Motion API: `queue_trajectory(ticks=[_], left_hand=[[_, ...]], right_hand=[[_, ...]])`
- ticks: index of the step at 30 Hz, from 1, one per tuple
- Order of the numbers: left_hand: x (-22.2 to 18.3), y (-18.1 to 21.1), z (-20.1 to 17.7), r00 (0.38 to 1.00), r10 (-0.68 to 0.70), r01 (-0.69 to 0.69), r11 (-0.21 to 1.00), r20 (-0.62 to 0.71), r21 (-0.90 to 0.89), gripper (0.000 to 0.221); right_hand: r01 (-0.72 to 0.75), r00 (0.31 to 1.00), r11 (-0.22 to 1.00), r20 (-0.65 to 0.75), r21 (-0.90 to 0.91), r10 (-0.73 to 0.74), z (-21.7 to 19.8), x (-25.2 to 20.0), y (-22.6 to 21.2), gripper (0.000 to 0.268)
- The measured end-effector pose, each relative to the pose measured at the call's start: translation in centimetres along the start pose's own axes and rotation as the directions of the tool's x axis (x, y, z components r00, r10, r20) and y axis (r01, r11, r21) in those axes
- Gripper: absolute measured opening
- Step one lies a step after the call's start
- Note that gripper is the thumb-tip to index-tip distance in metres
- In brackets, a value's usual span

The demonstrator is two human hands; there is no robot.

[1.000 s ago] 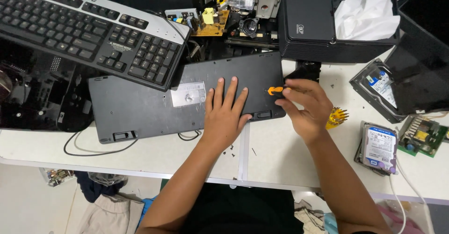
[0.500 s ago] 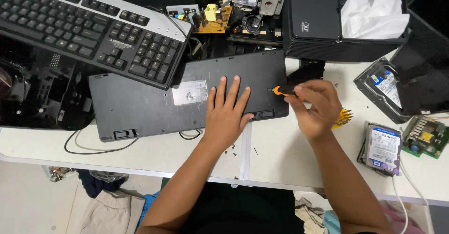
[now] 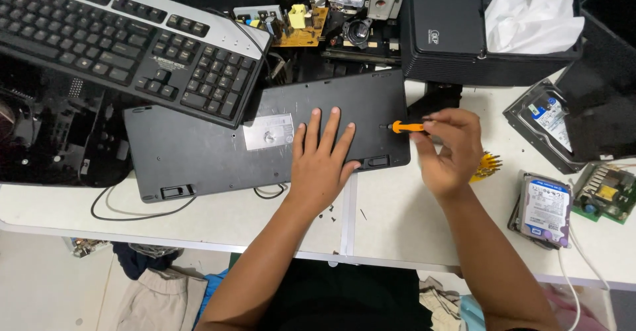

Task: Removing multiple internal screws from the back of a computer keyboard using a manual screwdriver.

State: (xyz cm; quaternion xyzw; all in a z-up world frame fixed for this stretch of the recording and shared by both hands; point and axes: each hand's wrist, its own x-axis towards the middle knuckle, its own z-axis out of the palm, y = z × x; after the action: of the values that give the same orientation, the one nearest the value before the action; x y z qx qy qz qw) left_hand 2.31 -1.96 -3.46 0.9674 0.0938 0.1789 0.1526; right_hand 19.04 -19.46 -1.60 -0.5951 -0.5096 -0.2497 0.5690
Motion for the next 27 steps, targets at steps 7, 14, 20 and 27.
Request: queue_trajectory(ticks=[7, 14, 20, 27], left_hand=[[0.1, 0.0, 0.0, 1.0, 0.003, -0.003, 1.0, -0.004, 0.004, 0.064], [0.2, 0.0, 0.1, 1.0, 0.013, -0.012, 0.999, -0.025, 0.031, 0.065], [0.4, 0.4, -0.5, 1.0, 0.006, -0.006, 1.0, -0.007, 0.01, 0.064], [3.8, 1.7, -1.3, 0.998, 0.04, -0.043, 0.997, -0.048, -0.07, 0.049]], right_hand=[[-0.006, 1.0, 0.998, 0.005, 0.065, 0.006, 0.9, 0.9, -1.1, 0.014], [0.08, 0.997, 0.997, -0.006, -0.005, -0.08, 0.6, 0.4, -0.4, 0.037], [-0.056, 0.998, 0.998, -0.001, 0.028, 0.056, 0.6, 0.2, -0.5, 0.028], [-0.074, 0.997, 0.995, -0.027, 0.062, 0.076, 0.5, 0.0, -0.2, 0.022]])
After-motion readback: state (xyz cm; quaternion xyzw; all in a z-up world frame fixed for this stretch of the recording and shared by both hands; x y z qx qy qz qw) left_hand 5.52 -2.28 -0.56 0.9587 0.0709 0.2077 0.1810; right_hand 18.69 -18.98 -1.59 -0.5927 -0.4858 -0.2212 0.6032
